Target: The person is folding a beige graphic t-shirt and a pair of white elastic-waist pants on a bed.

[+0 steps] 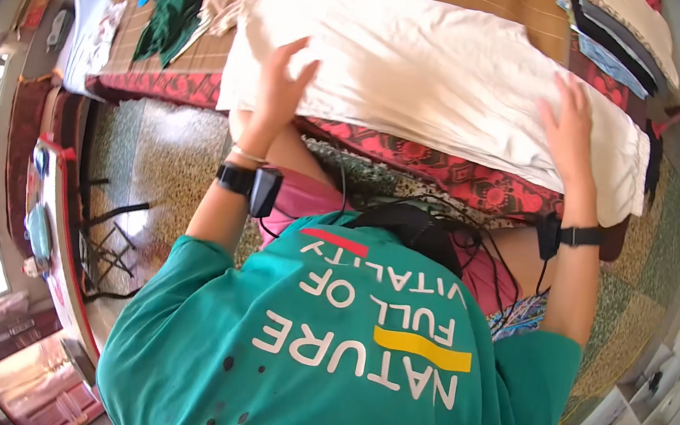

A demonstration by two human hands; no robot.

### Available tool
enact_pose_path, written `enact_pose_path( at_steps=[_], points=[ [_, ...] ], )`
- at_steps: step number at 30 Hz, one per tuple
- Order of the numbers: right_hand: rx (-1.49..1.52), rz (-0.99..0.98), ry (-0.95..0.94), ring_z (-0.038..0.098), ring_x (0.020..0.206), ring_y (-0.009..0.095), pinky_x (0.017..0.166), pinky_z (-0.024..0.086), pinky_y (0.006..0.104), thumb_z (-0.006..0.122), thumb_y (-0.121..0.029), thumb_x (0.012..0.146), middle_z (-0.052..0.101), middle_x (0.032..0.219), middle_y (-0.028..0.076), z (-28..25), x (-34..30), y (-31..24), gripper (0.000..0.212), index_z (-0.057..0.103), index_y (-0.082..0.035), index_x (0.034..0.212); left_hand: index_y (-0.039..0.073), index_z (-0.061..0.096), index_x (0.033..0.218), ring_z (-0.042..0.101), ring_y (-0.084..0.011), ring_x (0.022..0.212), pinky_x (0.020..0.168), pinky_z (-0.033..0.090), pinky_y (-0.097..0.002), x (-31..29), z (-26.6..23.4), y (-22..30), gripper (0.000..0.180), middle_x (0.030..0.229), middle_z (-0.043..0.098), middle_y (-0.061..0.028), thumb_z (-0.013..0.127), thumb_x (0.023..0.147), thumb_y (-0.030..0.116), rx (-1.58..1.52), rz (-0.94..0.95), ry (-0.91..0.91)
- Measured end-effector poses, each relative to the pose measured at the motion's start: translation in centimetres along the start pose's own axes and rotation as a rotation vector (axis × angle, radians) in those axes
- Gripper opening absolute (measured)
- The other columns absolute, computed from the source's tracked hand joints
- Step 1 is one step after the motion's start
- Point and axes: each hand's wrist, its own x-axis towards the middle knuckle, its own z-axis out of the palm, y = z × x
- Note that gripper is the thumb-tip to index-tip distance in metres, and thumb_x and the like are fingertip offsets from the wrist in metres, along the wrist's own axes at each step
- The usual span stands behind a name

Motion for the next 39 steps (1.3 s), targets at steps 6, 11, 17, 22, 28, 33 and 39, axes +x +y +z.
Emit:
enact_pose_path(
  at_steps=[6,11,17,22,28,33,39],
  points=[
    [0.167,-0.094,-0.238,0.047,0.111,0.031,0.096,0.035,0.0371,0.063,-0.019,0.08,0.05,0.119,0.014,-1.0,-1.6,-9.5,0.037,0.055,-0.006,0.114,0.001,0.057,0.109,0.058,-0.0213,0.087,0.074,0.048,-0.0328,-8.9,-9.0,-13.5,0.035,0.096,0.059,-0.0134,0.066,0.078,0.013,-0.013,-0.543,0.309],
    [0.091,-0.012,-0.175,0.045,0.112,0.03,0.096,0.033,0.0392,0.065,-0.02,0.078,0.05,0.12,0.012,-1.8,-4.3,-6.6,0.04,0.055,-0.008,0.115,0.0,0.06,0.103,0.06,-0.0221,0.082,0.074,0.048,-0.0325,-8.6,-10.0,-12.1,0.031,0.092,0.062,-0.0129,0.067,0.077,0.016,-0.139,-0.669,0.316],
    [-0.218,0.205,-0.14,0.033,0.127,0.029,0.105,0.021,0.0454,0.054,-0.035,0.087,0.039,0.137,0.011,-4.2,-7.8,0.7,0.047,0.047,-0.014,0.129,0.001,0.065,0.092,0.058,-0.0279,0.075,0.073,0.048,-0.0356,-5.4,-9.2,-12.7,0.023,0.082,0.061,-0.0127,0.064,0.077,0.019,0.449,-0.263,0.34],
    [-0.471,0.509,-0.141,0.025,0.133,0.03,0.105,0.016,0.0522,0.03,-0.051,0.092,0.03,0.143,0.011,-4.4,-9.2,8.2,0.055,0.036,-0.02,0.137,-0.001,0.062,0.093,0.059,-0.0172,0.058,0.051,0.048,-0.0285,-4.3,-9.9,-19.3,0.027,0.079,0.062,-0.0088,0.063,0.08,0.023,0.165,-0.558,0.132],
    [-0.467,0.621,-0.216,0.03,0.13,0.033,0.107,0.019,0.0451,0.027,-0.05,0.092,0.033,0.141,0.015,-5.2,-12.7,14.9,0.054,0.034,-0.023,0.138,0.0,0.062,0.08,0.057,-0.0114,0.053,0.042,0.044,-0.0251,-1.3,-9.6,-14.9,0.021,0.067,0.06,-0.0044,0.069,0.077,0.02,-0.336,-0.967,0.011],
    [-0.456,0.572,-0.24,0.032,0.128,0.034,0.107,0.021,0.0436,0.026,-0.046,0.094,0.034,0.139,0.019,-4.6,-12.9,15.6,0.054,0.035,-0.015,0.137,-0.001,0.061,0.081,0.054,-0.0129,0.051,0.039,0.038,-0.0234,-0.8,-10.2,-14.6,0.024,0.07,0.059,-0.0067,0.074,0.074,0.019,-0.55,-1.029,-0.043],
    [-0.415,0.638,-0.174,0.023,0.131,0.039,0.108,0.015,0.0445,0.025,-0.053,0.092,0.028,0.143,0.016,-3.0,-13.1,16.1,0.057,0.034,-0.021,0.138,-0.003,0.062,0.085,0.052,-0.0117,0.048,0.037,0.035,-0.019,-0.5,-9.7,-15.5,0.023,0.07,0.06,-0.0077,0.074,0.073,0.013,-0.576,-1.148,0.008]
  ],
)
